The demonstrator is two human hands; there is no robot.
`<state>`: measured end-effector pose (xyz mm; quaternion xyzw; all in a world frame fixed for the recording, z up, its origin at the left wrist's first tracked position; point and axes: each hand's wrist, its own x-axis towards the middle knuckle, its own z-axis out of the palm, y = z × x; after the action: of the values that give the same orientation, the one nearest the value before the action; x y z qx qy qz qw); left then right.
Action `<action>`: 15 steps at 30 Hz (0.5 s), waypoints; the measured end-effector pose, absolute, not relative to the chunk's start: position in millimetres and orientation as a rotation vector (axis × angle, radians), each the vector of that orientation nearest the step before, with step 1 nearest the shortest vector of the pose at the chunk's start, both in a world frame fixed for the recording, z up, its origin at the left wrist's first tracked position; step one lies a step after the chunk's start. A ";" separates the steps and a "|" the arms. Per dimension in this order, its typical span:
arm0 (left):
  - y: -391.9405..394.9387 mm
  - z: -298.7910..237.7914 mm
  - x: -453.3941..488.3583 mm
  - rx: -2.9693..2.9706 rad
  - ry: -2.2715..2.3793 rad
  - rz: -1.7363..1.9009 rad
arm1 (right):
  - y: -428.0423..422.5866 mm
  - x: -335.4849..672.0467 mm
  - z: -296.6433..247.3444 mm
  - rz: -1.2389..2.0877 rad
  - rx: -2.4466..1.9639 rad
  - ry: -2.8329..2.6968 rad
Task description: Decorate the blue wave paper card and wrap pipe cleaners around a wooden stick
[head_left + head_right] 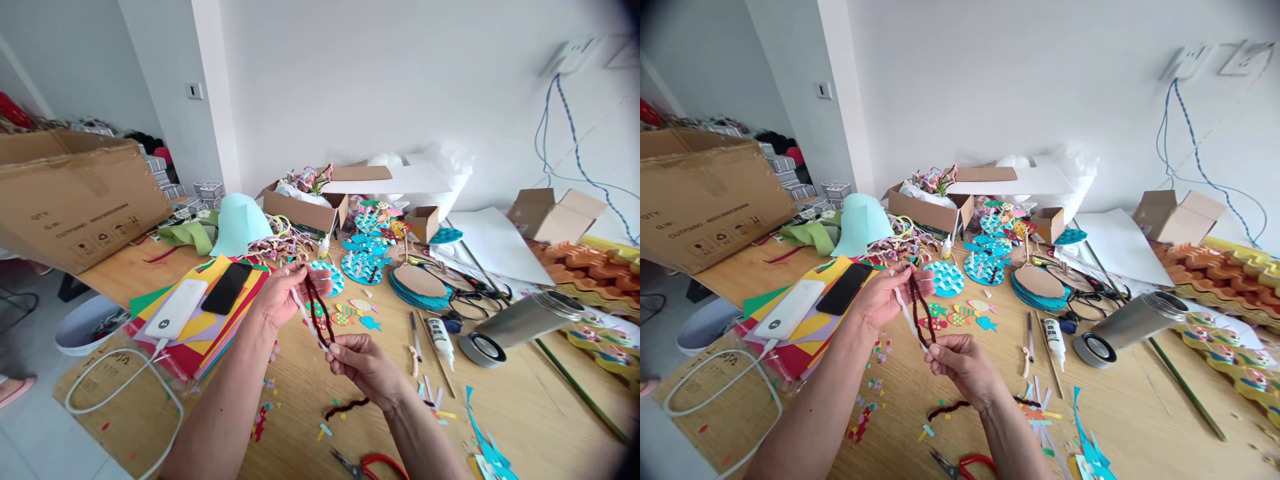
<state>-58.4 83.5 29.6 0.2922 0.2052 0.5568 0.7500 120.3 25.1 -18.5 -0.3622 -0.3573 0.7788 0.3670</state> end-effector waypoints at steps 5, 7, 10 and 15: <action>83.2 30.7 -53.7 0.625 0.484 1.257 | 25.6 120.2 -22.0 1.985 -0.945 -0.938; 83.0 31.4 -53.0 0.642 0.476 1.275 | 25.9 119.9 -22.9 1.972 -0.951 -0.961; 83.3 31.3 -53.2 0.681 0.495 1.291 | 25.2 120.3 -20.3 1.951 -0.953 -1.001; 86.3 27.1 -53.2 0.700 0.580 1.329 | 6.0 140.4 -0.7 1.497 -1.263 -1.560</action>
<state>-53.2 86.3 27.1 0.3133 0.2596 0.5951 0.6930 140.4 6.0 -0.7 -0.4790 -0.5916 0.5678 0.3133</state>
